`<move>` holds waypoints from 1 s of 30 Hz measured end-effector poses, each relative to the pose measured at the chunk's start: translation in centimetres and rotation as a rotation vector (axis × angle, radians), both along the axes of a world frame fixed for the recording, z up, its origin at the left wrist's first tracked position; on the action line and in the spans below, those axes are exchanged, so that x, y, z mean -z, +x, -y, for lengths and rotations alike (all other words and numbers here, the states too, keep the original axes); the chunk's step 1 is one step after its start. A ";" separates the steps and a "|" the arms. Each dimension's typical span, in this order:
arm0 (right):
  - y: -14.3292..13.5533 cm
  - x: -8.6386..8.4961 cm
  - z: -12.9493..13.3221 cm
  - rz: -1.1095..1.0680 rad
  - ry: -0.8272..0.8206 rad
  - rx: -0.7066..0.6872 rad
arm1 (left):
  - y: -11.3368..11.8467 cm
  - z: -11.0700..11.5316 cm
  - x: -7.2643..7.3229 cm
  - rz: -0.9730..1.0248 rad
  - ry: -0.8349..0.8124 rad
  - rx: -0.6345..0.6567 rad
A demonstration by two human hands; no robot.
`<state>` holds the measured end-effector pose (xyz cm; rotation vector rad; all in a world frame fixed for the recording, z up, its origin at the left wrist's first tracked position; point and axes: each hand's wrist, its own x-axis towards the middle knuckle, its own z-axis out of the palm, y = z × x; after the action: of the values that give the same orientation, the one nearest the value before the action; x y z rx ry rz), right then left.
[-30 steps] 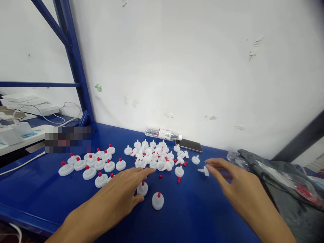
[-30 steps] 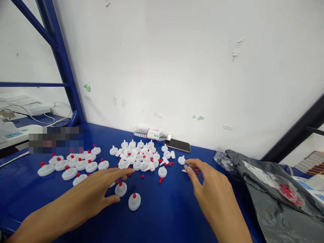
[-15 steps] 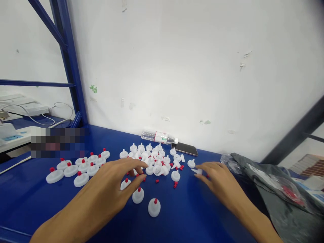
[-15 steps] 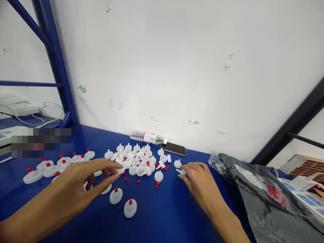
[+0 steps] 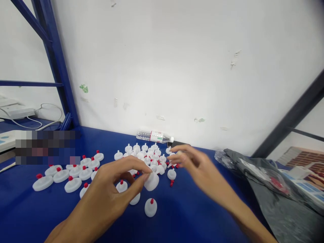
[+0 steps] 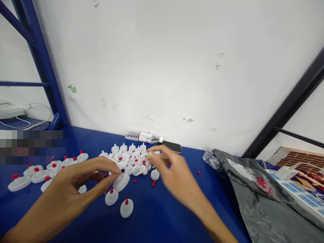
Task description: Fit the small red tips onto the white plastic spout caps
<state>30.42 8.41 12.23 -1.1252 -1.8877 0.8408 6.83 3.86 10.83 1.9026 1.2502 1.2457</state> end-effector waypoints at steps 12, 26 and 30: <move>15.2 5.8 -3.1 0.771 -0.224 0.377 | -0.5 -0.5 0.9 -0.067 0.006 -0.224; 9.1 5.0 -2.3 0.445 -0.013 0.172 | -1.1 -4.1 3.5 0.244 -0.433 0.092; 3.7 0.7 -1.5 0.143 -0.053 0.044 | -0.5 -3.8 4.3 0.077 -0.390 0.067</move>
<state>34.09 9.91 11.57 -1.2841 -1.9595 0.8083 6.32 7.71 6.51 1.5867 1.2710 0.9493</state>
